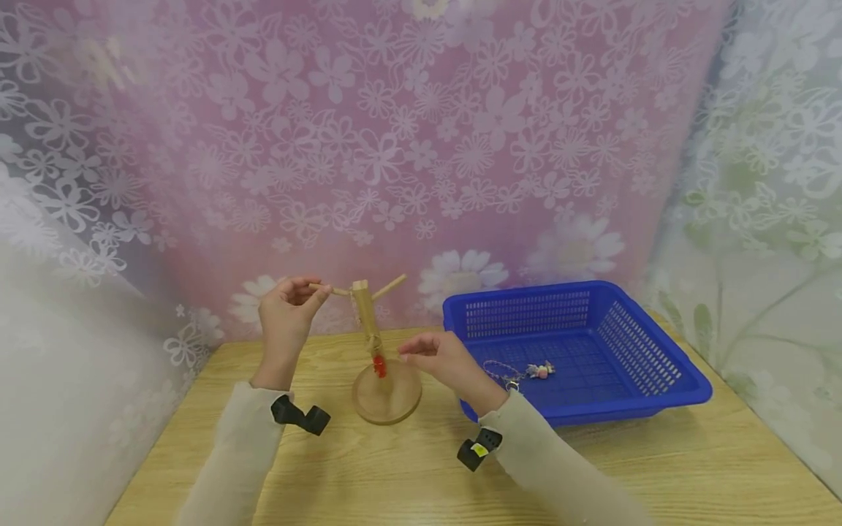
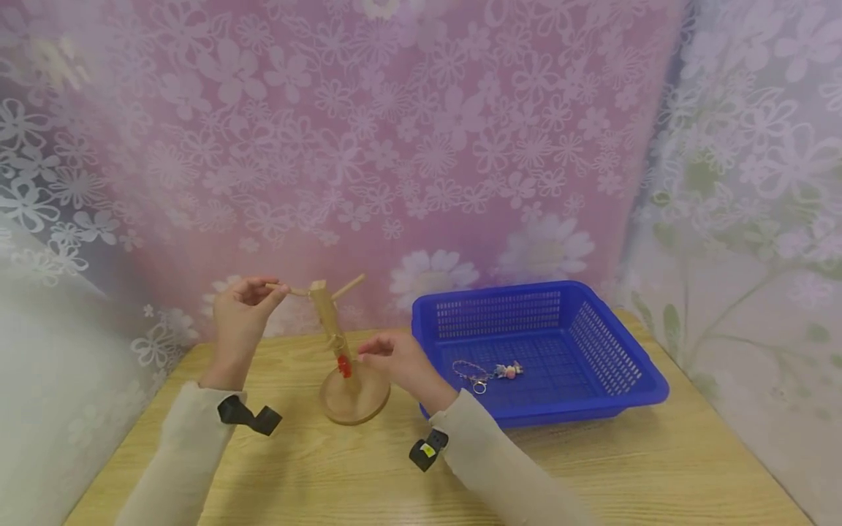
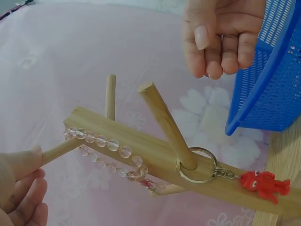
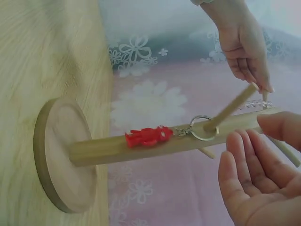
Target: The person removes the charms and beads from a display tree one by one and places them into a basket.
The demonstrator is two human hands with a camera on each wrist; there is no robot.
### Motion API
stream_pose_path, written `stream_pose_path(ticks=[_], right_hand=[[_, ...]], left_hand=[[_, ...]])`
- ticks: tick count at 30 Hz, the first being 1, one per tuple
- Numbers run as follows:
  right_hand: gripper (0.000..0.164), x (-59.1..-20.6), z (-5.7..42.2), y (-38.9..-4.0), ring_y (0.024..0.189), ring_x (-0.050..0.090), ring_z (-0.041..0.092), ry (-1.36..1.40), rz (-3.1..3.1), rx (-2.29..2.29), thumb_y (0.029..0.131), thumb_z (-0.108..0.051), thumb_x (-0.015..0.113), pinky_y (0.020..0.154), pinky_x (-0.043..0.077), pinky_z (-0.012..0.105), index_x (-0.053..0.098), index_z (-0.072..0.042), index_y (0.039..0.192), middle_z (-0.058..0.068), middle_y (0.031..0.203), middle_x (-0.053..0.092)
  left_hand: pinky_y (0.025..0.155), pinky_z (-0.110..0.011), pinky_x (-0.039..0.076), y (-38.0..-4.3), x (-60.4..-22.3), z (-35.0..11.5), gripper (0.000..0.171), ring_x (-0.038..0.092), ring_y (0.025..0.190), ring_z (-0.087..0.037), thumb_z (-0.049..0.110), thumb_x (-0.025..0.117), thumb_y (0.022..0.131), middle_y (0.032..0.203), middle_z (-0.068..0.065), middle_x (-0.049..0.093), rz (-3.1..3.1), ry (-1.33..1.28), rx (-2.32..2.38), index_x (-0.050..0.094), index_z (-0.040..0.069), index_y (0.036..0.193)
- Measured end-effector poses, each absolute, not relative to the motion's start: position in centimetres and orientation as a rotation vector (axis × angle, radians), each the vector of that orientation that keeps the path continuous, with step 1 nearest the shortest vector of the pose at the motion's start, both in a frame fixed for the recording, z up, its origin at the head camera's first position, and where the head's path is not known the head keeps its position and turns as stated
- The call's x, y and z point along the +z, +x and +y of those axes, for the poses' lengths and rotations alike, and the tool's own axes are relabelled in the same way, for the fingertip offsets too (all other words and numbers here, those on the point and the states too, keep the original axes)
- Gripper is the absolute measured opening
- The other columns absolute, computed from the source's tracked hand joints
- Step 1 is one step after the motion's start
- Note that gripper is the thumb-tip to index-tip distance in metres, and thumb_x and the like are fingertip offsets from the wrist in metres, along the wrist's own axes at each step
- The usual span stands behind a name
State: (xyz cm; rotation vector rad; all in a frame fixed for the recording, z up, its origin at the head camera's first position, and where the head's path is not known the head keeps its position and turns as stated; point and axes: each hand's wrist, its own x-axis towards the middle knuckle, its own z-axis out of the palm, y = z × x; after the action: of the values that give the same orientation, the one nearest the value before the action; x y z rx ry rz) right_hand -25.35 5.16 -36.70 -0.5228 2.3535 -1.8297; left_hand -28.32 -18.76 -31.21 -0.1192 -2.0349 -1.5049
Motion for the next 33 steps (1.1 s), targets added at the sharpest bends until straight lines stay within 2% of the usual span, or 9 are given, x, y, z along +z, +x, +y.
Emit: stream_pose_path(ticks=[7,10,16,19,24,29,33], right_hand=[[0.018,-38.7,3.5,-25.1,0.081,0.064,0.017,-0.556,2.41,-1.929,0.083,-0.001,0.067,0.072,0.052,0.027,0.067,0.006,0.1,0.019,0.098,0.068],[0.018,-39.9,2.9,-25.0,0.079,0.064,0.019,-0.565,2.429,-1.968,0.082,0.0,0.068,0.069,0.052,0.025,0.066,0.009,0.098,0.019,0.095,0.068],[0.017,-42.3,1.8,-25.4,0.082,0.062,0.016,-0.466,2.434,-2.066,0.082,-0.002,0.069,0.072,0.051,0.023,0.068,0.005,0.098,0.014,0.094,0.068],[0.017,-42.6,1.3,-25.2,0.085,0.064,0.022,-0.455,2.42,-2.118,0.083,-0.001,0.069,0.073,0.052,0.024,0.067,0.006,0.099,0.017,0.095,0.067],[0.017,-42.0,0.5,-24.5,0.086,0.064,0.036,-0.455,2.404,-2.209,0.082,0.005,0.067,0.072,0.052,0.024,0.064,0.013,0.097,0.028,0.094,0.065],[0.019,-42.4,-0.2,-24.5,0.085,0.063,0.038,-0.399,2.376,-2.293,0.081,0.006,0.068,0.072,0.051,0.022,0.062,0.015,0.096,0.03,0.094,0.064],[0.022,-42.9,-0.6,-24.7,0.085,0.063,0.037,-0.377,2.361,-2.346,0.079,0.005,0.071,0.072,0.051,0.023,0.061,0.015,0.096,0.031,0.093,0.064]], left_hand=[[0.066,-0.016,0.051,-28.0,-31.2,-18.7,0.023,0.062,0.075,-0.005,0.02,0.077,0.08,0.08,0.005,0.066,-2.028,-0.143,-1.52,0.07,0.004,0.095],[0.065,-0.016,0.051,-27.9,-31.1,-18.7,0.022,0.062,0.074,-0.007,0.02,0.077,0.08,0.078,0.007,0.065,-2.024,-0.136,-1.546,0.069,0.004,0.094],[0.067,-0.018,0.051,-28.0,-31.1,-18.7,0.029,0.062,0.076,-0.009,0.021,0.077,0.08,0.079,0.006,0.065,-2.028,-0.141,-1.603,0.068,-0.001,0.098],[0.069,-0.019,0.051,-28.0,-31.1,-18.7,0.032,0.062,0.078,-0.01,0.022,0.077,0.08,0.08,0.005,0.065,-2.031,-0.134,-1.648,0.067,-0.003,0.099],[0.069,-0.02,0.05,-28.1,-31.0,-18.7,0.024,0.061,0.078,-0.01,0.018,0.078,0.079,0.077,0.007,0.065,-2.008,-0.114,-1.724,0.068,0.001,0.094],[0.07,-0.023,0.048,-28.1,-30.9,-18.7,0.015,0.06,0.078,-0.011,0.015,0.078,0.079,0.074,0.007,0.064,-1.988,-0.107,-1.791,0.07,0.007,0.088],[0.073,-0.025,0.047,-28.1,-30.9,-18.8,0.016,0.058,0.08,-0.013,0.016,0.078,0.079,0.073,0.007,0.063,-1.986,-0.092,-1.842,0.071,0.006,0.09]])
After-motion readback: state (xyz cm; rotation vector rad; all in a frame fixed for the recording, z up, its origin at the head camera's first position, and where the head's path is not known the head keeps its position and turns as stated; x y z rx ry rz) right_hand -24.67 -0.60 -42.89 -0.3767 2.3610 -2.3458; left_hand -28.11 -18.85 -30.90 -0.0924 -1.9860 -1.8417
